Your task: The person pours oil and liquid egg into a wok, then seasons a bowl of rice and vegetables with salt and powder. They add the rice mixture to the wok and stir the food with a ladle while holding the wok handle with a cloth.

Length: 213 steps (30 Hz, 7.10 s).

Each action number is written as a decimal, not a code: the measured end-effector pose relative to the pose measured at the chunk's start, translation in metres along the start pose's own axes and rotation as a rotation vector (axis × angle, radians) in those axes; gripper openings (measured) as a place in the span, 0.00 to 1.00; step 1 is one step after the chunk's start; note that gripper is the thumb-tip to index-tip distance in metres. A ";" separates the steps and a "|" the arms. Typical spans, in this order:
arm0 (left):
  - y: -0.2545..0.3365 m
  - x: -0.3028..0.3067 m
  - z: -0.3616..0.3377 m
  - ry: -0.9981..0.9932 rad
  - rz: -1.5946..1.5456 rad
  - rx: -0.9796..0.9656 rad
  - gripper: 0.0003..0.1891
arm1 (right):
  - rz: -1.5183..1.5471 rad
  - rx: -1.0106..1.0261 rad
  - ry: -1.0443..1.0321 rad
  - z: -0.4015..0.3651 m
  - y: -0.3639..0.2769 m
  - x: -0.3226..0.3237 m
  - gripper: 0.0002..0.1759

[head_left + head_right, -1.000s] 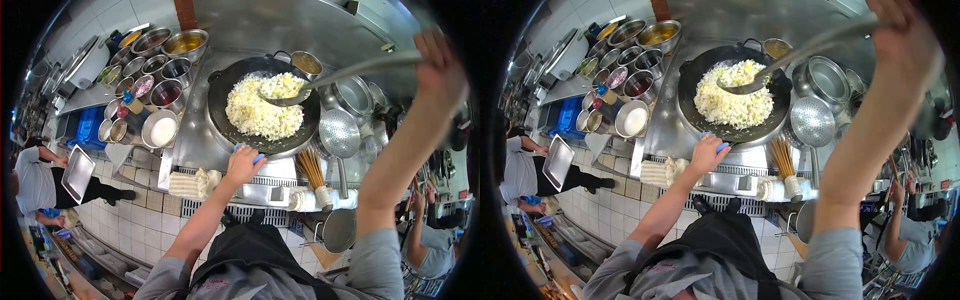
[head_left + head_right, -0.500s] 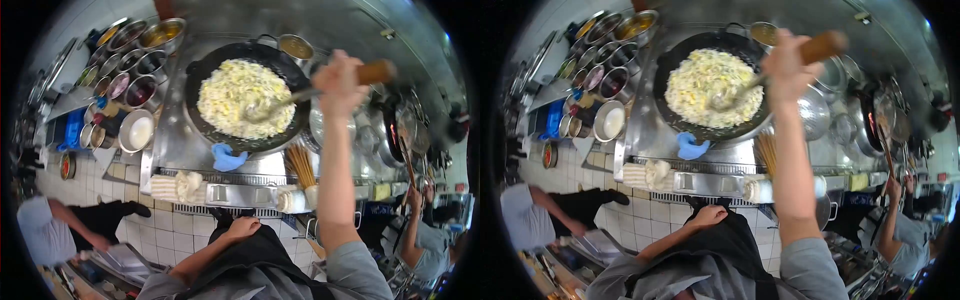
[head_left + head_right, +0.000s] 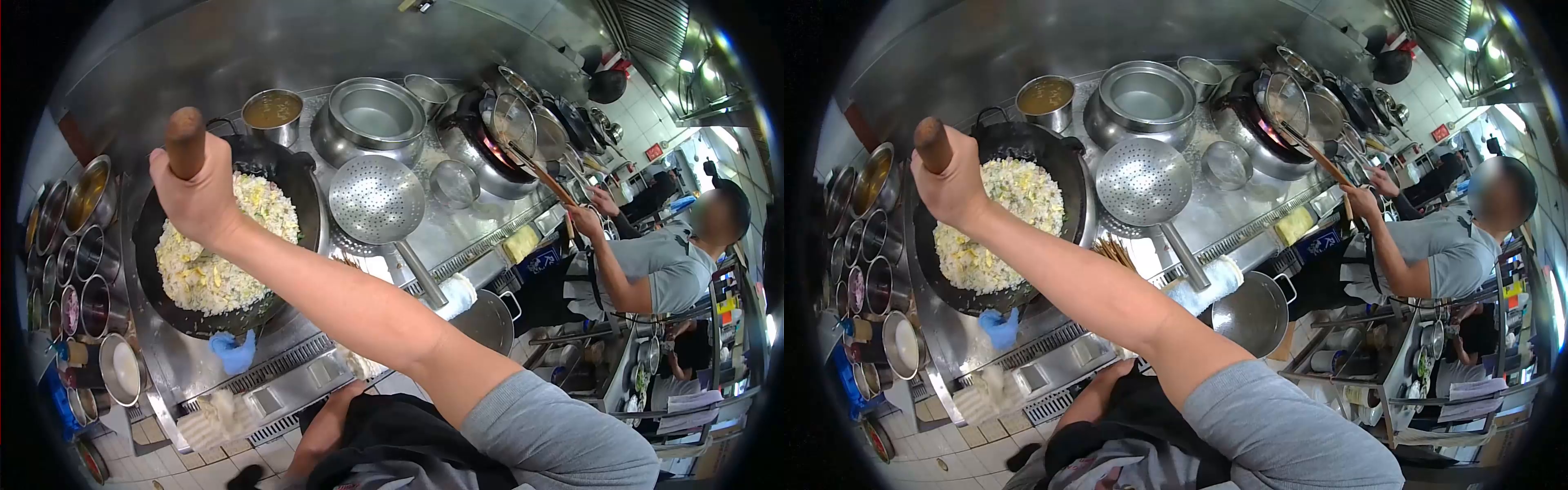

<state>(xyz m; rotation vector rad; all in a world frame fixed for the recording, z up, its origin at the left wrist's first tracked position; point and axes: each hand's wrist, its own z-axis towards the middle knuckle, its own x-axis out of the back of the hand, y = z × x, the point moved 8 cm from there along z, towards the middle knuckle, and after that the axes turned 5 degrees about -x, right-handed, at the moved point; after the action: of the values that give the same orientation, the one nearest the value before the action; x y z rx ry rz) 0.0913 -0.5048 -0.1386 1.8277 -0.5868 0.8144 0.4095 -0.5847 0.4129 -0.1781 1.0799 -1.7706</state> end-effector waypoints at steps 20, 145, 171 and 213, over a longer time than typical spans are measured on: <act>0.040 0.051 0.014 0.110 -0.052 -0.089 0.26 | -0.092 0.046 -0.152 0.004 0.014 -0.042 0.08; -0.178 -0.084 -0.537 0.673 -1.341 1.329 0.15 | -0.115 -0.450 -0.244 0.035 0.008 -0.139 0.22; -0.144 -0.048 -0.494 0.645 -1.207 1.223 0.17 | 0.074 -0.336 -0.256 0.058 0.003 -0.118 0.20; -0.002 0.432 -0.180 0.786 0.002 0.003 0.16 | 0.065 -0.290 -0.036 0.012 -0.110 -0.006 0.21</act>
<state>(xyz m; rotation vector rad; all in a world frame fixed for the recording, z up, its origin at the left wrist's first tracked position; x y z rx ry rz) 0.3277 -0.3490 0.2345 1.3472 -0.0749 1.4216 0.3443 -0.5773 0.5028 -0.3470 1.2981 -1.5422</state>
